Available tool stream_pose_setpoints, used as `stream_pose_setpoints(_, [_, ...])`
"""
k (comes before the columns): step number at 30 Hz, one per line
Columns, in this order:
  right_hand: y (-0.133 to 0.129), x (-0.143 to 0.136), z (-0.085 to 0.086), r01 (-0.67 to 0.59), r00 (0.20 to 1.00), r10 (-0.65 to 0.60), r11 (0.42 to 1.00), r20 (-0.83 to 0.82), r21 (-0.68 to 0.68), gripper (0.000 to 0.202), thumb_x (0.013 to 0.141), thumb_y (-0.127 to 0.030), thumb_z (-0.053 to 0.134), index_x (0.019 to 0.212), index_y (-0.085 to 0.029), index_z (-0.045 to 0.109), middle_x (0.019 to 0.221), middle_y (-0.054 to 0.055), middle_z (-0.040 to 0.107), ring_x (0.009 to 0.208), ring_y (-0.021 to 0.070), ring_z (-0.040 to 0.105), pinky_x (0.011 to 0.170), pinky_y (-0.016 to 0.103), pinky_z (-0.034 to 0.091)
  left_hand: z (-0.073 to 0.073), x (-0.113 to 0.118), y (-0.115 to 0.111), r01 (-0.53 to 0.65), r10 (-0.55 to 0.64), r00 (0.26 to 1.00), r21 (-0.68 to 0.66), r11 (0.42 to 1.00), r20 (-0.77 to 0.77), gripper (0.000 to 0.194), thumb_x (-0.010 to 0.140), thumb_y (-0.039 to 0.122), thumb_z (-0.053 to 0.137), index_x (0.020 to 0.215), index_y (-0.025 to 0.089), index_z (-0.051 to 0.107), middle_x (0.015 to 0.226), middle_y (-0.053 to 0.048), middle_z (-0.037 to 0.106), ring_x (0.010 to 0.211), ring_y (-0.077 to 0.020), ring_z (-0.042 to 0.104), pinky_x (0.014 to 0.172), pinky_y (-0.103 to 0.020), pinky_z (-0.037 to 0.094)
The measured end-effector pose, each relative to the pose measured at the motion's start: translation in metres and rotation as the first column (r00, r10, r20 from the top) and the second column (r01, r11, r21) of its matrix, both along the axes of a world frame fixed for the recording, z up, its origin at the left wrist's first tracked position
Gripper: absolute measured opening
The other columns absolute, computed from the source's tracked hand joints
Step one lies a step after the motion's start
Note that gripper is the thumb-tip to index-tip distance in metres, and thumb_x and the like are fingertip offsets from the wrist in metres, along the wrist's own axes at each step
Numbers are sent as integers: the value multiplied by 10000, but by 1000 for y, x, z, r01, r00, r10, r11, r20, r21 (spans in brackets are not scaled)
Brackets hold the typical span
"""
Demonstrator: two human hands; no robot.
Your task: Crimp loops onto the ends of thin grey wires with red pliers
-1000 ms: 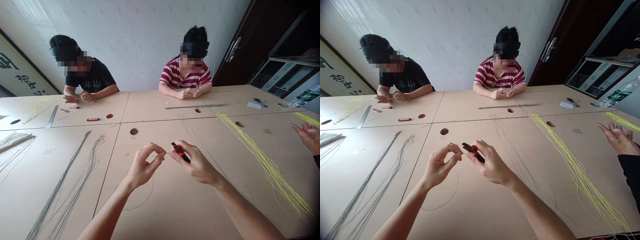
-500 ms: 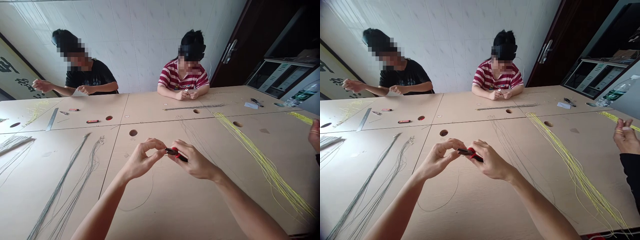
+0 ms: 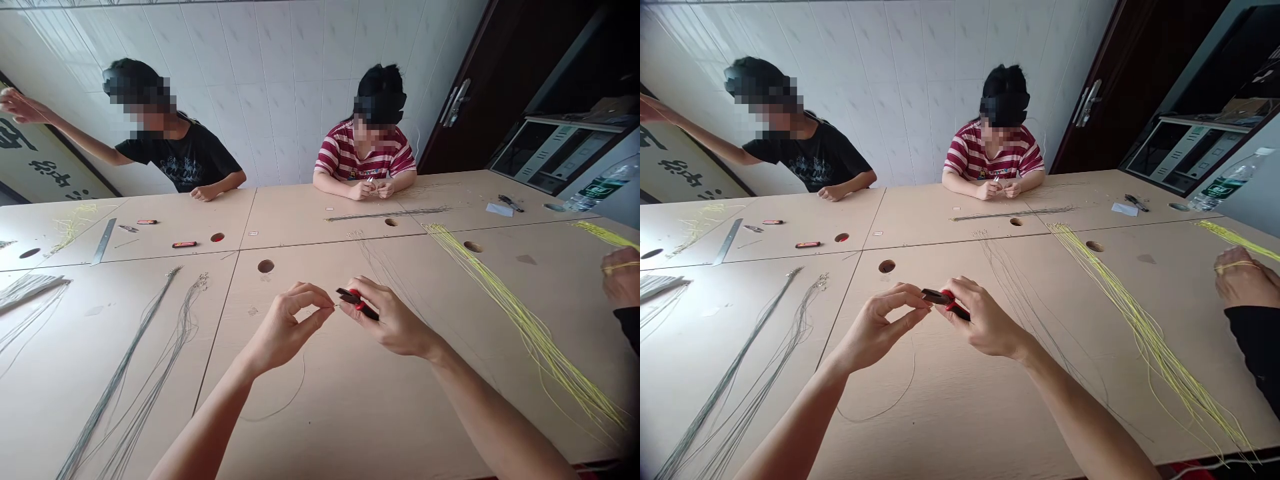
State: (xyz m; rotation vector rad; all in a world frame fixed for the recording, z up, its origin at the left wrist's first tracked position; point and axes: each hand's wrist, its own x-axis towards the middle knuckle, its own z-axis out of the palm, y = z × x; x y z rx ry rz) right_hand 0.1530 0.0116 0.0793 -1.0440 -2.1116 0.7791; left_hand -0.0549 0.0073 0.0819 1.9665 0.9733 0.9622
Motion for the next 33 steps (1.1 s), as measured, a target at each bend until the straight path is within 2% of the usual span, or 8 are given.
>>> stream_pose_setpoints(4, [0, -1, 1, -4, 1000, 4, 1000, 9, 21, 221, 954, -278, 490, 758, -220, 405, 753, -7, 471, 699, 139, 436, 624, 282, 361, 3, -4, -2, -22, 20, 999, -39, 999, -34, 139, 912, 280, 592, 867, 224, 711, 1078, -67, 679, 1013, -213, 612, 745, -313, 516])
stream_pose_setpoints(6, [1, -1, 3, -15, 1000, 15, 999, 19, 28, 205, 954, -276, 488, 770, -219, 417, 755, -7, 469, 696, 139, 436, 630, 282, 368, 6, -5, -1, -96, 95, 995, -34, 995, -13, 148, 910, 316, 598, 873, 228, 710, 1177, -67, 650, 1072, -224, 602, 777, -322, 521])
stream_pose_setpoints(9, [3, 0, 6, -39, 998, 37, 999, 46, 24, 195, 952, -274, 483, 774, -218, 428, 741, -11, 455, 682, 138, 426, 635, 283, 373, 12, -7, 1, -175, 175, 985, -3, 985, 13, 167, 923, 320, 576, 855, 231, 700, 1198, -57, 639, 1098, -222, 587, 791, -327, 521])
stream_pose_setpoints(15, [6, 0, 12, -74, 993, 73, 997, 92, 6, 211, 962, -304, 473, 774, -221, 426, 738, -15, 457, 681, 139, 421, 637, 283, 364, 13, -4, 2, -40, 42, 994, 16, 999, -101, 101, 885, 282, 618, 873, 235, 707, 1240, -71, 600, 1098, -242, 561, 696, -314, 535])
stream_pose_setpoints(20, [5, 0, 13, -68, 994, 69, 998, 84, -15, 206, 961, -305, 479, 778, -222, 433, 744, -17, 461, 684, 138, 430, 627, 278, 354, 8, -1, 2, -28, 28, 996, -3, 1000, -87, 142, 908, 250, 579, 825, 222, 691, 1205, -65, 614, 1064, -221, 571, 681, -296, 534])
stream_pose_setpoints(25, [6, 2, 10, -75, 993, 79, 996, 82, -59, 212, 972, -331, 471, 796, -219, 435, 759, -19, 449, 697, 131, 417, 629, 269, 351, 10, -3, 2, -29, 26, 995, -34, 999, -97, 158, 919, 264, 558, 846, 229, 694, 1224, -59, 603, 1065, -226, 570, 592, -258, 505])
stream_pose_setpoints(31, [8, 2, 10, -86, 991, 91, 995, 101, -48, 216, 973, -327, 469, 792, -215, 434, 756, -20, 440, 696, 129, 414, 637, 267, 353, 11, -8, 2, -92, 88, 991, -30, 995, -104, 166, 925, 308, 562, 899, 264, 720, 1223, -37, 624, 1109, -237, 568, 828, -372, 517])
stream_pose_setpoints(33, [9, 2, 10, -96, 989, 101, 994, 109, -44, 198, 969, -313, 478, 801, -213, 453, 764, -16, 452, 701, 131, 423, 640, 269, 359, 11, -9, 3, -96, 92, 990, -31, 995, -111, 175, 926, 325, 561, 902, 268, 725, 1213, -38, 627, 1111, -240, 565, 830, -381, 515])
